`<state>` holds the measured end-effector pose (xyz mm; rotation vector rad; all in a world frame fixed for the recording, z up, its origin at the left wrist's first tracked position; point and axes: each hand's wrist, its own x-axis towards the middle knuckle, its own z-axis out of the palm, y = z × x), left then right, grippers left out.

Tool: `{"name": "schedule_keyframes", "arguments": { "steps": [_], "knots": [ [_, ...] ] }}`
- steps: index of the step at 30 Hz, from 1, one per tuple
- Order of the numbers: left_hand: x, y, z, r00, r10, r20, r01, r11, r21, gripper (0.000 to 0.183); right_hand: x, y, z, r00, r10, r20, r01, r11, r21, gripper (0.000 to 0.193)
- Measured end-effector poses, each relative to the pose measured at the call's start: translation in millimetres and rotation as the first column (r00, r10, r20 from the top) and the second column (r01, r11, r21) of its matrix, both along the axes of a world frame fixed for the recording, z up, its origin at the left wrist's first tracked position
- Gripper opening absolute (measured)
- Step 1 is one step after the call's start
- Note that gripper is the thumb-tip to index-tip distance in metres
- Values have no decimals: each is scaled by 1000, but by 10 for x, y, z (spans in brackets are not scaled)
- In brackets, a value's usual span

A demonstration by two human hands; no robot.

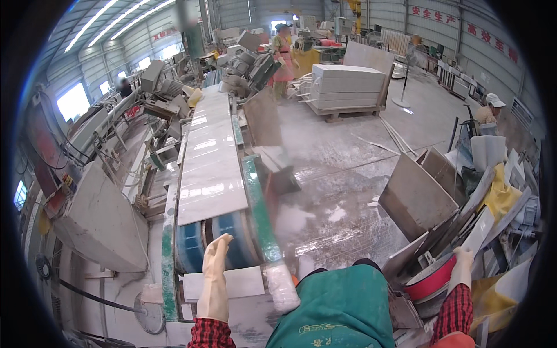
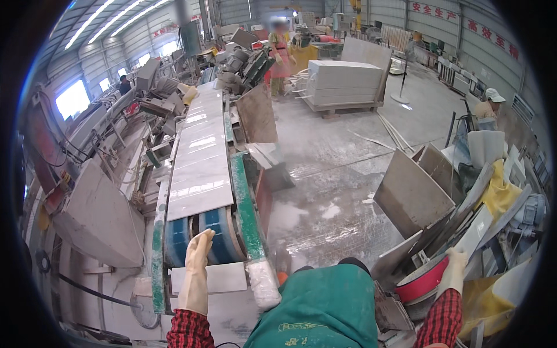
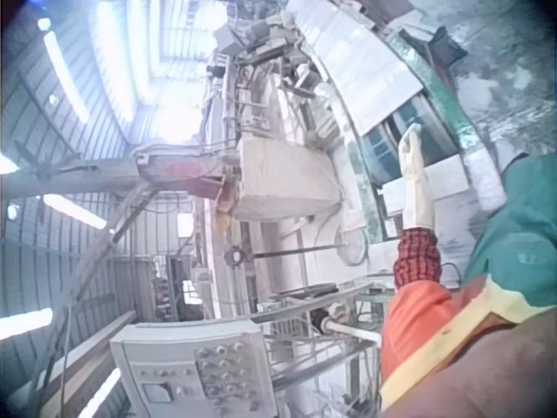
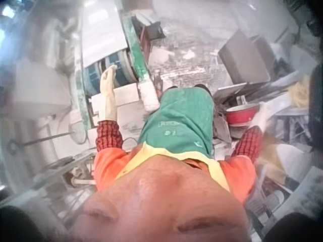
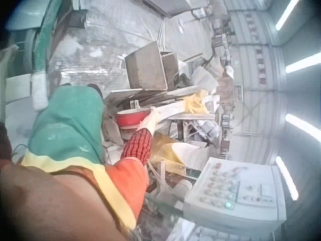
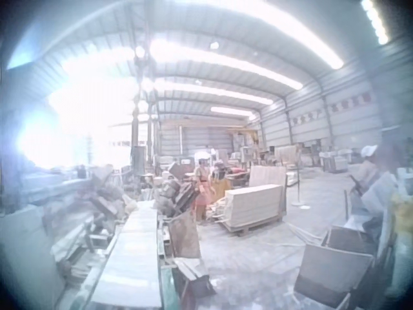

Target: The person repeatedly picks up white rectangular panels from a conveyor belt and places them into a nearby bin. The person wears gloves and an apron while performing this repetitive task in a factory setting.

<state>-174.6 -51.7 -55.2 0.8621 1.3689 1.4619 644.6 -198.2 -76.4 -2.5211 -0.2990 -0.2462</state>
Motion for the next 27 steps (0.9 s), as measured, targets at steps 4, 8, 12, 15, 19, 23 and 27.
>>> {"name": "schedule_keyframes", "arguments": {
  "steps": [4,8,12,15,19,23,27],
  "knots": [
    [-302,-106,-4,974,159,163,-160,987,-4,41,-182,314,349,699,648,-302,39,387,921,28],
    [186,346,-119,929,-24,369,5,999,53,50,-483,656,644,764,590,-261,-69,476,877,54],
    [1200,398,454,802,-307,512,387,920,-56,60,-2109,1142,1207,456,780,-429,-206,561,802,71],
    [1561,551,382,698,-405,590,506,863,-6,61,-3174,1552,1409,168,933,-317,-428,359,830,63],
    [1773,495,591,585,-317,746,502,864,-27,60,-3979,1854,1426,-347,873,-342,-652,37,757,86],
    [878,669,-220,-521,-141,842,270,909,319,52,-5123,1988,1601,-541,816,-205,-815,-568,-111,75],
    [477,196,278,503,30,864,-155,986,56,45,-5595,2125,1273,-747,657,98,-654,-703,-280,66]
  ]
}}
